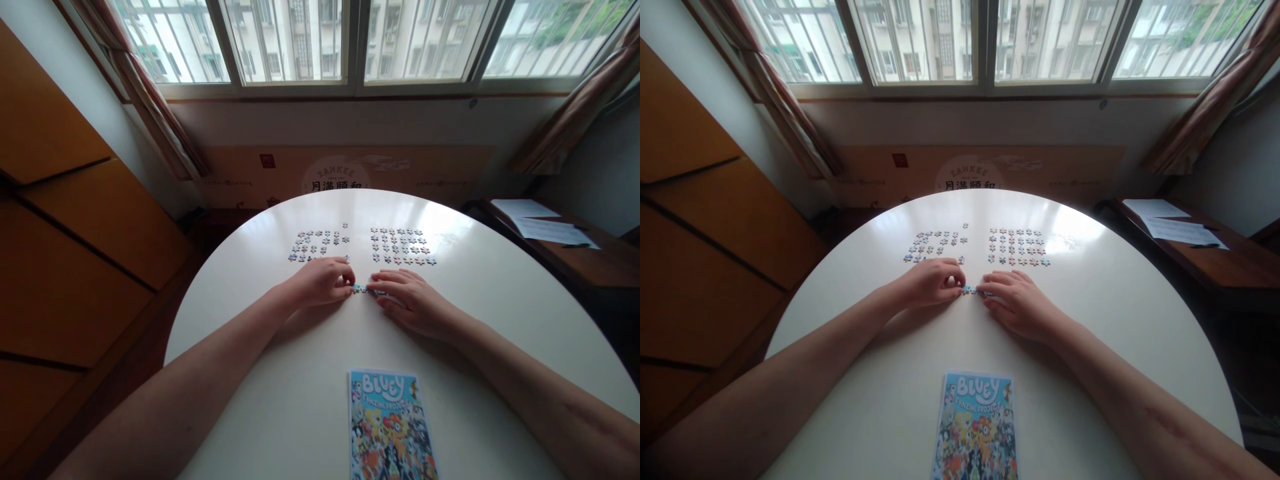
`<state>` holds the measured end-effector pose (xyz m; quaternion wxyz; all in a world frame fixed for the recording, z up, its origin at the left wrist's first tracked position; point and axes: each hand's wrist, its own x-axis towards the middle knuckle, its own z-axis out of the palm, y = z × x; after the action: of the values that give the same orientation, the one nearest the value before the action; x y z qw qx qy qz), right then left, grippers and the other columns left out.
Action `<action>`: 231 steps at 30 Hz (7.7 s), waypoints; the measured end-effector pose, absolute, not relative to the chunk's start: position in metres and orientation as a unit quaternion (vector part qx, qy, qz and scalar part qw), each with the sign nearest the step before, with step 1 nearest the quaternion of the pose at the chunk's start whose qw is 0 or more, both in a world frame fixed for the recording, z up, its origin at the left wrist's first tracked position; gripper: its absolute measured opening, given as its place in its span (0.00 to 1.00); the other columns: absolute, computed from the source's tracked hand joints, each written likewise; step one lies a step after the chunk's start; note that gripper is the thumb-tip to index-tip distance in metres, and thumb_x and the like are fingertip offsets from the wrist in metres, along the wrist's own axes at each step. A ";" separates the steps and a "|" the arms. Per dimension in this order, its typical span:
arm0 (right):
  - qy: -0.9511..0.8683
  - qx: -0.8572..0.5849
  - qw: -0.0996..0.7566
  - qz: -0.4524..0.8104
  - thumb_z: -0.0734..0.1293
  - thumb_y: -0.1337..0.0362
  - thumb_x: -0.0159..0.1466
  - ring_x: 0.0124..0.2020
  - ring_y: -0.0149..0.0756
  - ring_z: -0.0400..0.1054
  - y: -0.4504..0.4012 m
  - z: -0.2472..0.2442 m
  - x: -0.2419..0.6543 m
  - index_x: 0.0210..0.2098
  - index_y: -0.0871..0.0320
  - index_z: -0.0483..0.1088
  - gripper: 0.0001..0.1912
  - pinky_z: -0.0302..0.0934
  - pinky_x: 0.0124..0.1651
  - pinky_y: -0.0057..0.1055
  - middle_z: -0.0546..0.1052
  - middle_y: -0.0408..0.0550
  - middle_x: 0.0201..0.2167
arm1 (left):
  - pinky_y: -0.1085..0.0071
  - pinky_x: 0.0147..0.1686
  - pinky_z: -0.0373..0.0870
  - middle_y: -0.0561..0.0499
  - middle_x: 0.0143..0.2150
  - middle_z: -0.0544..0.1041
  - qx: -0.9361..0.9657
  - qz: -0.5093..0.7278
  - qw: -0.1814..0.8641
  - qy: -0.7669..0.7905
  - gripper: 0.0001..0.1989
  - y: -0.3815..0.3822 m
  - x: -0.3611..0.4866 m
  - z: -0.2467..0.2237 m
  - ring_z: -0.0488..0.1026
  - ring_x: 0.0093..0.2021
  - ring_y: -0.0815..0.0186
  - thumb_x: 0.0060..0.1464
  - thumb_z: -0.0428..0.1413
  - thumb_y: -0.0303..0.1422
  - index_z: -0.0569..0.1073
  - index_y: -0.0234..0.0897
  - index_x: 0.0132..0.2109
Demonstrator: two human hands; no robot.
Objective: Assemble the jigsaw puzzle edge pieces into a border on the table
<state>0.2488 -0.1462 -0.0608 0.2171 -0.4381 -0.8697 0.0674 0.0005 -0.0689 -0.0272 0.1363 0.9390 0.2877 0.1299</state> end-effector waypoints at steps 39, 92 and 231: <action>-0.864 -0.454 0.206 0.076 0.61 0.62 0.72 0.64 0.48 0.64 -0.148 -0.061 0.247 0.60 0.43 0.69 0.19 0.56 0.64 0.60 0.73 0.46 0.61 | 0.63 0.45 0.73 0.54 0.45 0.83 0.967 0.139 0.073 0.199 0.13 -0.084 0.000 -0.022 0.77 0.44 0.62 0.58 0.54 0.26 0.82 0.44 0.41; -0.775 -0.555 0.250 0.169 0.70 0.65 0.62 0.32 0.33 0.71 -0.142 -0.049 0.284 0.34 0.51 0.82 0.06 0.64 0.36 0.30 0.79 0.45 0.32 | 0.70 0.40 0.71 0.50 0.38 0.78 0.930 0.164 0.160 0.287 0.06 -0.068 -0.007 -0.032 0.74 0.35 0.67 0.57 0.60 0.27 0.82 0.39 0.38; -0.795 -0.517 0.268 0.168 0.65 0.63 0.66 0.29 0.33 0.72 -0.152 -0.056 0.279 0.40 0.51 0.82 0.12 0.65 0.32 0.29 0.79 0.47 0.34 | 0.71 0.34 0.71 0.51 0.39 0.80 0.960 0.125 0.042 0.247 0.20 -0.091 -0.010 -0.024 0.76 0.35 0.66 0.55 0.53 0.22 0.82 0.47 0.47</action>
<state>0.2788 -0.1523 -0.0563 0.2680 -0.5170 -0.7954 0.1680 -0.0096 -0.0910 -0.0241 0.0424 0.9599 0.2474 0.1250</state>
